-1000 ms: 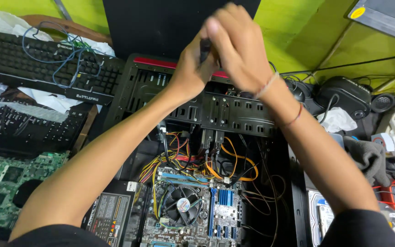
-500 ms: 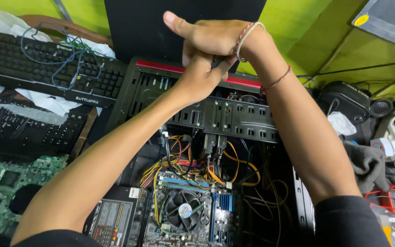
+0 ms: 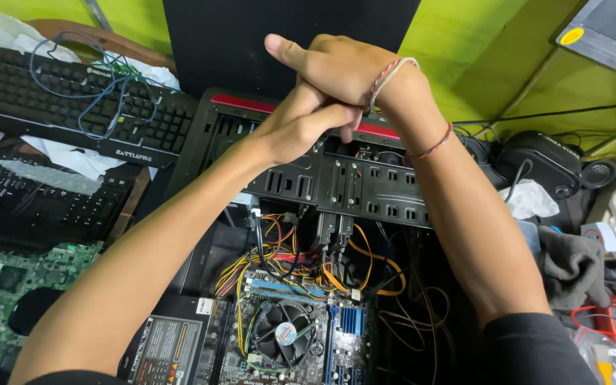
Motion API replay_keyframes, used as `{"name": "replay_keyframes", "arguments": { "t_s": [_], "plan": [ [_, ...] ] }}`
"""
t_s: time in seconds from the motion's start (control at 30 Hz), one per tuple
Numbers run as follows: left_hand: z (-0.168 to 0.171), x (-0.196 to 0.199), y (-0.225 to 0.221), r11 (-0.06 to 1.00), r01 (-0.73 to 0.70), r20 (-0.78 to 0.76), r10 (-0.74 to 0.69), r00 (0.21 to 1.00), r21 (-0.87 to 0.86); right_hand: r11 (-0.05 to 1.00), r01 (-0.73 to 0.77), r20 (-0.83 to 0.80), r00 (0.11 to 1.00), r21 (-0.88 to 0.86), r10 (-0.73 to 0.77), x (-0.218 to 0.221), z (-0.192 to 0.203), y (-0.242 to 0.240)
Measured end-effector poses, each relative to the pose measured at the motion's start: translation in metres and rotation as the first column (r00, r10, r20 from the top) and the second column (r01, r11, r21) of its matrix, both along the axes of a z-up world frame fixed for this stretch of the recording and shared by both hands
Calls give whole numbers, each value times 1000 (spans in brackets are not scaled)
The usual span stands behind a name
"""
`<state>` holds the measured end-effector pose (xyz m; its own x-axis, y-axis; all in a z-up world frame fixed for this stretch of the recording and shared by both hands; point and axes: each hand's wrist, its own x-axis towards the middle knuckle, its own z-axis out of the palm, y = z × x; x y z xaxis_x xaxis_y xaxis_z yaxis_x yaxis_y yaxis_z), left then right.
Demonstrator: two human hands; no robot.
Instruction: Removing and installing components inside a desktop computer case using a screwdriver
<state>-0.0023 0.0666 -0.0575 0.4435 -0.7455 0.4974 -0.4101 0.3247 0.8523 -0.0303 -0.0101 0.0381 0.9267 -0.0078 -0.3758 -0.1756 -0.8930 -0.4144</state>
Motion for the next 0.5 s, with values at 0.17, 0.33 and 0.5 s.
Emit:
{"name": "replay_keyframes", "arguments": {
  "t_s": [0.17,0.33,0.5],
  "plan": [
    [-7,8,8,1000,9,37,-9,999,10,989,-105,30,994,-102,109,8,-4,-4],
    [-9,12,10,999,34,75,-34,997,-8,990,-117,38,992,-84,120,12,-7,-5],
    [-9,14,12,1000,23,87,-25,996,21,989,-125,65,989,-85,130,15,-11,-6]
  ]
}}
